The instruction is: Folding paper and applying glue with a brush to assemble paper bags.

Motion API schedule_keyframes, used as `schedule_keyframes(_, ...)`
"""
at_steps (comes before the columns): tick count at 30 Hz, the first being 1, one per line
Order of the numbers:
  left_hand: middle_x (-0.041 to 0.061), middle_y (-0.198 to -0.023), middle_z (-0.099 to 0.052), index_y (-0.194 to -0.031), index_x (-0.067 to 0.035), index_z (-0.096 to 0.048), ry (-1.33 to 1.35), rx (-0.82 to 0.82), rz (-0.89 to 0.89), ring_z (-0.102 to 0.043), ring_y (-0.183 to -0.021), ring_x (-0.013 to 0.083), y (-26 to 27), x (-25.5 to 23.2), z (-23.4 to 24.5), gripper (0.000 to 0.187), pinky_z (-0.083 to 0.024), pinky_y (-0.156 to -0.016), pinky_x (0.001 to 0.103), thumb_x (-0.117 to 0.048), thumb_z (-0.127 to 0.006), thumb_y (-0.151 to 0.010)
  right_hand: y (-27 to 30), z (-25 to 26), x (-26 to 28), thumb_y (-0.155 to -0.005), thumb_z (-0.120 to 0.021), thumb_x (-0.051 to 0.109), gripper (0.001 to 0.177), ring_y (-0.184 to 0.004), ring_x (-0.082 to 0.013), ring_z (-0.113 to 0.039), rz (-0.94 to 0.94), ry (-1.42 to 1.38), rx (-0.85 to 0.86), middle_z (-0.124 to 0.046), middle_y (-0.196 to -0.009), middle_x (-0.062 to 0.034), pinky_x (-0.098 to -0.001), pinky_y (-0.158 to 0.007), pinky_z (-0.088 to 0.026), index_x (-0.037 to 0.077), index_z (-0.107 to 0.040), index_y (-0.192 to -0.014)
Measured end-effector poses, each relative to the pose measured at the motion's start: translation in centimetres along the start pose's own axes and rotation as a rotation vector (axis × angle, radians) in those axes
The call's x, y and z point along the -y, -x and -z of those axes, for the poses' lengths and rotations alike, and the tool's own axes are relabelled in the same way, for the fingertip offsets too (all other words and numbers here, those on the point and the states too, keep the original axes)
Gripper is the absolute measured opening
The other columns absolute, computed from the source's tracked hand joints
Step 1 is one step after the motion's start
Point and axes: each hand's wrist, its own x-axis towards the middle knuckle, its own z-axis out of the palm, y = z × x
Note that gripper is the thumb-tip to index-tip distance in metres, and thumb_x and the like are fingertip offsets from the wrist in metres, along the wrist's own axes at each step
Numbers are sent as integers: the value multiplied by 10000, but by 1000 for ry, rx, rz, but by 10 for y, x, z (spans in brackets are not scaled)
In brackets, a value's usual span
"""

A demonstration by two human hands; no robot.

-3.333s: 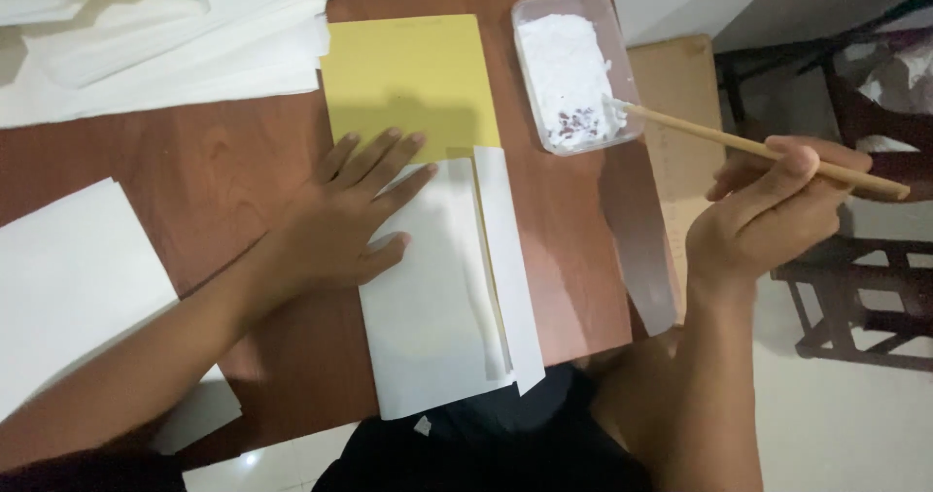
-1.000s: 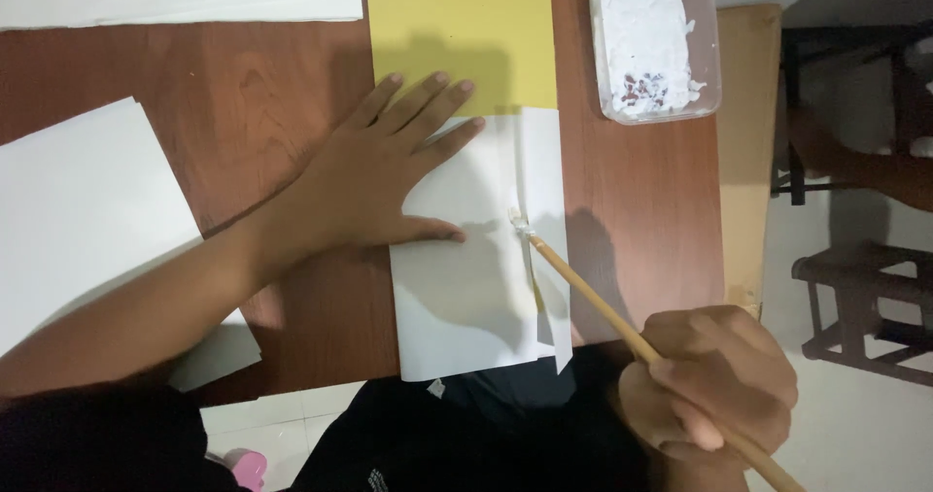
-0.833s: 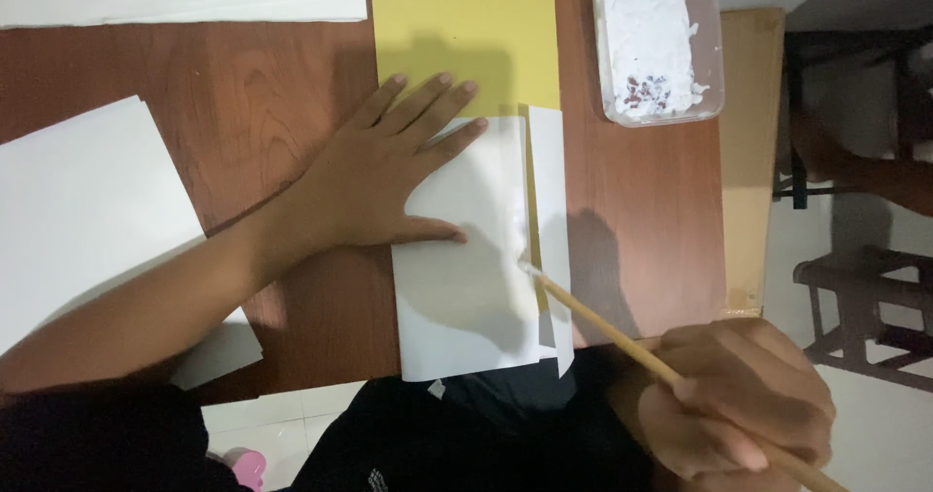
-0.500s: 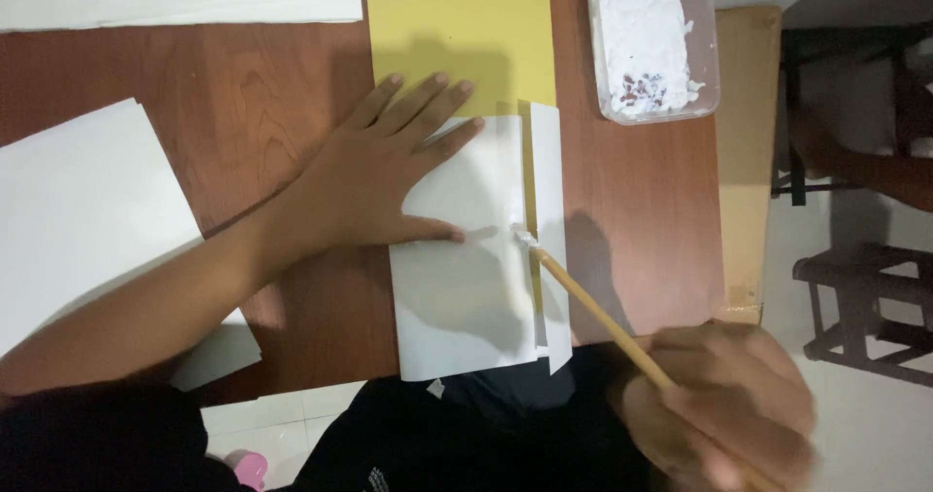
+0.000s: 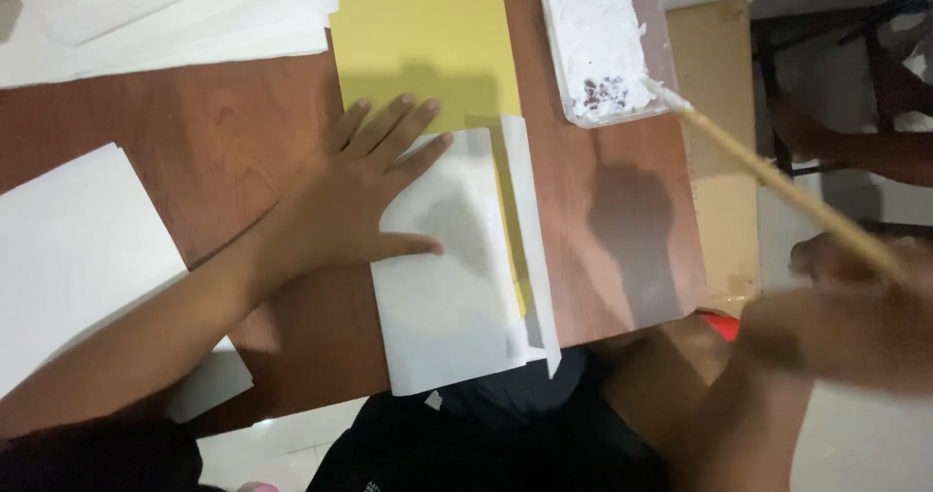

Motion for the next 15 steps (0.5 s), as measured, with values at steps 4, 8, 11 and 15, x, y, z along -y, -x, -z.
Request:
schedule_keyframes(4,170,-1686,-295,-1577,-72,-447,-52,-18,-29,-280,-1553,351,0,0,0,1038,-205,-1255,554,-821,-553,-867,-40,-16,115,-1190,-267,450,606,-445,-217,-420,224,-950,12,-443,-573,-139,-337,-433,-334,-79,-481,-987)
schedule_keyframes(8,180,-1684,-286,-1580,-68,-429,35,1,-19,-244,-1562,358,-1,-1,1,1041,-156,-1261,555,-814,-552,-864,-40,-13,130,-1225,-279,326,490,-514,-255,-498,360,-819,179,-478,-601,-156,-342,-534,-377,-94,-465,-1053)
schedule_keyframes(11,157,-1697,-266,-1589,-100,-413,-11,39,9,-238,-1566,348,-2,-1,2,1039,-164,-1258,552,-824,-539,-855,-41,-14,129,-1217,-282,323,476,-481,-256,-471,271,-886,206,-433,-663,-190,-350,-480,-331,-93,-432,-1042)
schedule_keyframes(15,171,-1690,-279,-1579,-81,-429,15,31,-3,-244,-1563,362,-4,0,3,1068,-180,-1247,573,-848,-526,-842,-31,-32,90,-1187,-243,363,543,-501,-254,-457,326,-1080,27,-481,-748,-214,-391,-398,-402,-89,-516,-1060)
